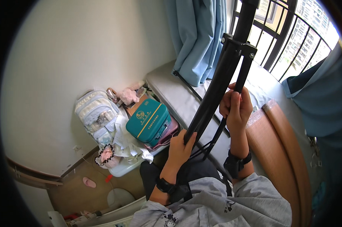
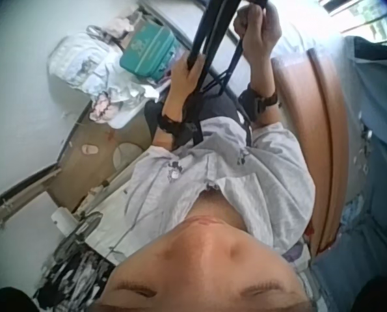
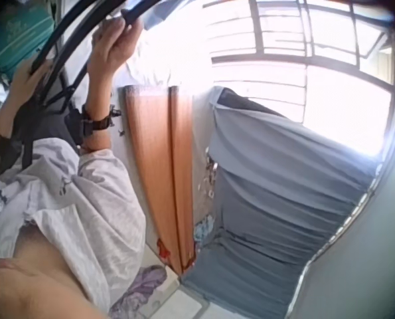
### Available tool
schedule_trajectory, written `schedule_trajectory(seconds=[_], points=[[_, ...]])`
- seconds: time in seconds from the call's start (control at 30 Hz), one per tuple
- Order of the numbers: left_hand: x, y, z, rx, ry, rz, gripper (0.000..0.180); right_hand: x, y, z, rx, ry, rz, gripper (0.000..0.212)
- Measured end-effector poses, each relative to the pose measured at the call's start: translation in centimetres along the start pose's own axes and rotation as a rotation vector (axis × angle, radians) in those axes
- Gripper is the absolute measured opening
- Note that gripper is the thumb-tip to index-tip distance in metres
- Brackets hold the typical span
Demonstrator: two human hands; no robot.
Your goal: Assembling or disassembling components of a camera tripod.
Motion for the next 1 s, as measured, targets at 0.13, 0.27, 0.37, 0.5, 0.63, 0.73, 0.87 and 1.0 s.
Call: schedule_trajectory(seconds=[0.13, 0.27, 0.37, 0.5, 0.63, 0.73, 0.87, 1.0], points=[[-0.1, 0.5, -0.1, 0.034, -0.004, 0.02, 0.027, 0.1, -0.3, 0.1, -0.005, -0.035, -0.034, 0.02], [-0.1, 0.7, 0.0, 0.034, -0.012, -0.003, 0.025, 0.4, -0.5, 0.3, -0.031, -0.068, -0.049, 0.021], [-3.3, 0.2, 0.6, -0.185, 0.06, 0.19, 0.023, 0.7, -0.9, 0.4, -0.053, -0.107, -0.141, 0.022], [-5.5, 1.0, -1.1, -0.108, 0.185, 0.579, 0.033, 0.0, -2.0, 0.9, -0.122, -0.103, -0.212, 0.028], [-4.6, -2.7, 0.5, -0.61, 0.233, 0.7, 0.03, 0.0, -2.8, 1.0, -0.151, -0.098, -0.216, 0.031], [-5.8, -2.5, 1.4, -0.583, 0.401, 0.657, 0.023, 0.1, -2.7, 1.0, -0.142, -0.121, -0.233, 0.031], [-7.5, -0.3, 0.3, -0.296, 0.182, 0.482, 0.017, -1.1, -1.3, 0.5, -0.076, -0.088, -0.091, 0.031], [-7.0, 0.1, 0.0, -0.28, 0.107, 0.392, 0.023, -1.1, -0.5, 0.4, -0.084, 0.028, -0.08, 0.031]])
Point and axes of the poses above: each hand's wrist, its own z-axis away from the middle knuckle, its own y-axis out of the back of the hand, x = y × z, the point moved 8 cm from there along -z, towards the middle knuckle
